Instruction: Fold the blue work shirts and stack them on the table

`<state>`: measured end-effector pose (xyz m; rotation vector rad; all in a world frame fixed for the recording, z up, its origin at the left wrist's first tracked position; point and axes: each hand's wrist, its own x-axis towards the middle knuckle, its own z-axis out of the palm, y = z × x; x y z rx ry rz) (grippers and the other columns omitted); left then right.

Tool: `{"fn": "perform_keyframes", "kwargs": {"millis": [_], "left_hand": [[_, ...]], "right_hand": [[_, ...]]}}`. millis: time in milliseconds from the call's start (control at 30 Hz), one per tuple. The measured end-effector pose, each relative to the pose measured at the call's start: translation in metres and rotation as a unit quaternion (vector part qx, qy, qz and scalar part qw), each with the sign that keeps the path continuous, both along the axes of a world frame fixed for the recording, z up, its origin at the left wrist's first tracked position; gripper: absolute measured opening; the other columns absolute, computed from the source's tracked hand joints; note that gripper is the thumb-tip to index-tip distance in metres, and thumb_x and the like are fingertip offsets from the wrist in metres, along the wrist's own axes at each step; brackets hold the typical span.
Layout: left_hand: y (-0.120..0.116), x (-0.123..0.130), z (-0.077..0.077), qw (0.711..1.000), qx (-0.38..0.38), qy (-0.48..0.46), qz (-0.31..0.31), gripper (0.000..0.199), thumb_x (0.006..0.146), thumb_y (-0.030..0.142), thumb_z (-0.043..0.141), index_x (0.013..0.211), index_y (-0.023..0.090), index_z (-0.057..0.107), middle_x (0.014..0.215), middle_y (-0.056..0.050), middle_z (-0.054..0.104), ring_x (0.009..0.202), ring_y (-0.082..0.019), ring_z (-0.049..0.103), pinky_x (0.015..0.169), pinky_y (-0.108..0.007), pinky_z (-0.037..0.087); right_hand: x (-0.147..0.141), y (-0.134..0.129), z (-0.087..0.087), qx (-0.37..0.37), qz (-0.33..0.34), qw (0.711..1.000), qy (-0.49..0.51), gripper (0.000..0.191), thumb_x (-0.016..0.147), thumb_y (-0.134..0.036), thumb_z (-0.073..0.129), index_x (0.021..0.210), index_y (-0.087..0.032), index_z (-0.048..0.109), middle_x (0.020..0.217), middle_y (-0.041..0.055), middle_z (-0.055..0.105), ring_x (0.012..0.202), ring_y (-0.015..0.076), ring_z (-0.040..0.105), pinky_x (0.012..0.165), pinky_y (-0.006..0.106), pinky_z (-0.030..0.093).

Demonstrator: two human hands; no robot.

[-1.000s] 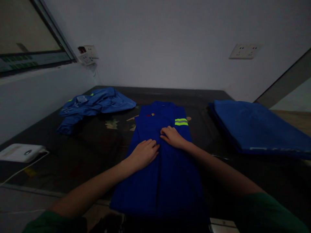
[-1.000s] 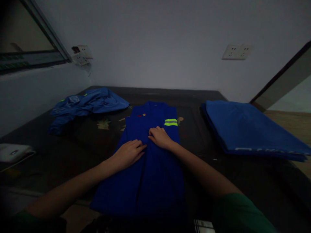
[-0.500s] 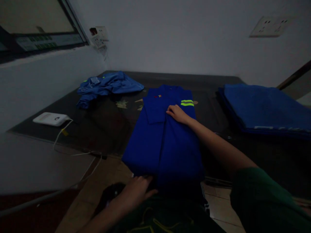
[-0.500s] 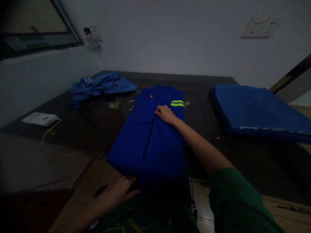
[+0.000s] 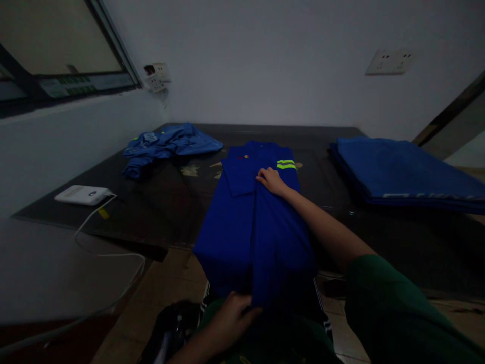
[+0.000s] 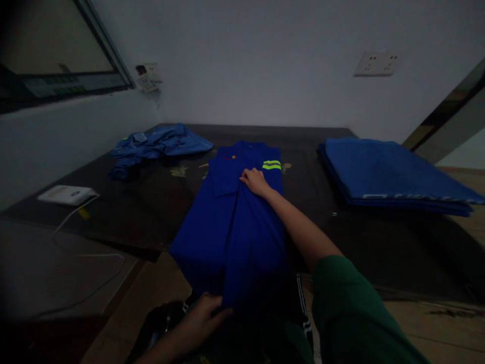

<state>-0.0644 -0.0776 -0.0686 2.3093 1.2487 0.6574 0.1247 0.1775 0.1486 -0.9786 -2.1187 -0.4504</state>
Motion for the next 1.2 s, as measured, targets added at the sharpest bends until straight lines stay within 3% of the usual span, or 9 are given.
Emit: {"fn": "perform_keyframes", "kwargs": {"millis": [100, 233, 300, 367, 500, 633, 900, 1033, 1200], "left_hand": [[-0.007, -0.017, 0.024, 0.991, 0.032, 0.107, 0.068, 0.026, 0.092, 0.031, 0.05, 0.081, 0.018, 0.069, 0.084, -0.005, 0.073, 0.079, -0.02, 0.067, 0.07, -0.025, 0.045], [-0.001, -0.037, 0.092, 0.981, 0.173, 0.055, 0.073, 0.028, 0.096, 0.034, 0.044, 0.087, 0.021, 0.068, 0.082, -0.001, 0.071, 0.075, -0.015, 0.066, 0.07, -0.022, 0.047], [0.024, -0.038, 0.13, 0.952, 0.297, 0.012, 0.07, 0.021, 0.094, 0.03, 0.047, 0.101, 0.021, 0.065, 0.097, -0.002, 0.07, 0.087, -0.015, 0.065, 0.082, -0.025, 0.048], [0.059, -0.034, 0.162, 0.908, 0.407, 0.039, 0.091, 0.021, 0.092, 0.022, 0.05, 0.108, 0.02, 0.062, 0.11, -0.005, 0.065, 0.104, -0.019, 0.06, 0.095, -0.031, 0.045], [0.123, -0.022, 0.195, 0.861, 0.454, 0.197, 0.114, 0.034, 0.085, 0.009, 0.053, 0.116, 0.021, 0.059, 0.118, -0.008, 0.059, 0.109, -0.023, 0.054, 0.094, -0.04, 0.045], [0.141, -0.024, 0.195, 0.853, 0.456, 0.232, 0.102, 0.03, 0.089, 0.007, 0.043, 0.108, 0.019, 0.062, 0.104, -0.008, 0.061, 0.097, -0.021, 0.056, 0.088, -0.036, 0.047], [0.135, -0.025, 0.189, 0.851, 0.456, 0.234, 0.116, 0.026, 0.087, 0.008, 0.044, 0.098, 0.016, 0.067, 0.103, -0.01, 0.061, 0.094, -0.022, 0.056, 0.087, -0.038, 0.047], [0.099, -0.011, 0.184, 0.899, 0.414, 0.129, 0.064, 0.021, 0.09, 0.013, 0.046, 0.097, 0.017, 0.066, 0.103, -0.007, 0.063, 0.096, -0.019, 0.059, 0.087, -0.032, 0.046], [0.024, -0.003, 0.145, 0.977, 0.197, 0.071, 0.024, 0.019, 0.093, 0.025, 0.046, 0.092, 0.02, 0.064, 0.078, 0.001, 0.067, 0.068, -0.013, 0.062, 0.062, -0.022, 0.042]], "right_hand": [[0.001, -0.002, -0.002, 0.005, 0.003, 1.0, 0.0, 0.018, 0.095, -0.031, 0.046, 0.098, -0.018, 0.059, 0.099, 0.0102, 0.064, 0.098, 0.0255, 0.052, 0.083, 0.036, 0.037], [0.002, -0.006, -0.002, 0.001, -0.003, 1.0, -0.006, 0.019, 0.096, -0.032, 0.047, 0.098, -0.019, 0.059, 0.1, 0.0095, 0.064, 0.098, 0.0239, 0.051, 0.083, 0.034, 0.036], [0.002, -0.006, -0.001, 0.0, -0.007, 1.0, -0.007, 0.019, 0.096, -0.032, 0.047, 0.098, -0.018, 0.06, 0.1, 0.0094, 0.064, 0.098, 0.0231, 0.052, 0.083, 0.033, 0.037], [0.002, -0.005, -0.001, -0.001, -0.007, 1.0, -0.005, 0.019, 0.096, -0.033, 0.047, 0.099, -0.018, 0.06, 0.101, 0.0092, 0.064, 0.097, 0.0223, 0.052, 0.083, 0.032, 0.037], [0.004, 0.0, -0.002, -0.001, 0.008, 1.0, 0.016, 0.02, 0.096, -0.033, 0.047, 0.099, -0.018, 0.06, 0.1, 0.008, 0.065, 0.097, 0.0214, 0.053, 0.084, 0.032, 0.038], [0.005, 0.001, -0.003, 0.003, 0.019, 0.999, 0.028, 0.02, 0.096, -0.033, 0.046, 0.099, -0.019, 0.06, 0.098, 0.007, 0.065, 0.095, 0.0208, 0.053, 0.083, 0.032, 0.038], [0.004, -0.005, 0.0, -0.017, 0.02, 0.999, 0.025, 0.024, 0.096, -0.033, 0.045, 0.098, -0.018, 0.063, 0.1, 0.0076, 0.066, 0.096, 0.0217, 0.052, 0.085, 0.033, 0.037], [0.003, -0.006, 0.001, -0.029, 0.034, 0.998, 0.032, 0.025, 0.095, -0.036, 0.047, 0.095, -0.019, 0.065, 0.1, 0.0068, 0.068, 0.097, 0.0222, 0.052, 0.088, 0.035, 0.037], [0.011, -0.01, 0.012, -0.034, 0.105, 0.994, 0.021, 0.022, 0.093, -0.034, 0.049, 0.105, -0.02, 0.062, 0.102, 0.0055, 0.066, 0.094, 0.0203, 0.054, 0.088, 0.035, 0.039]]}}
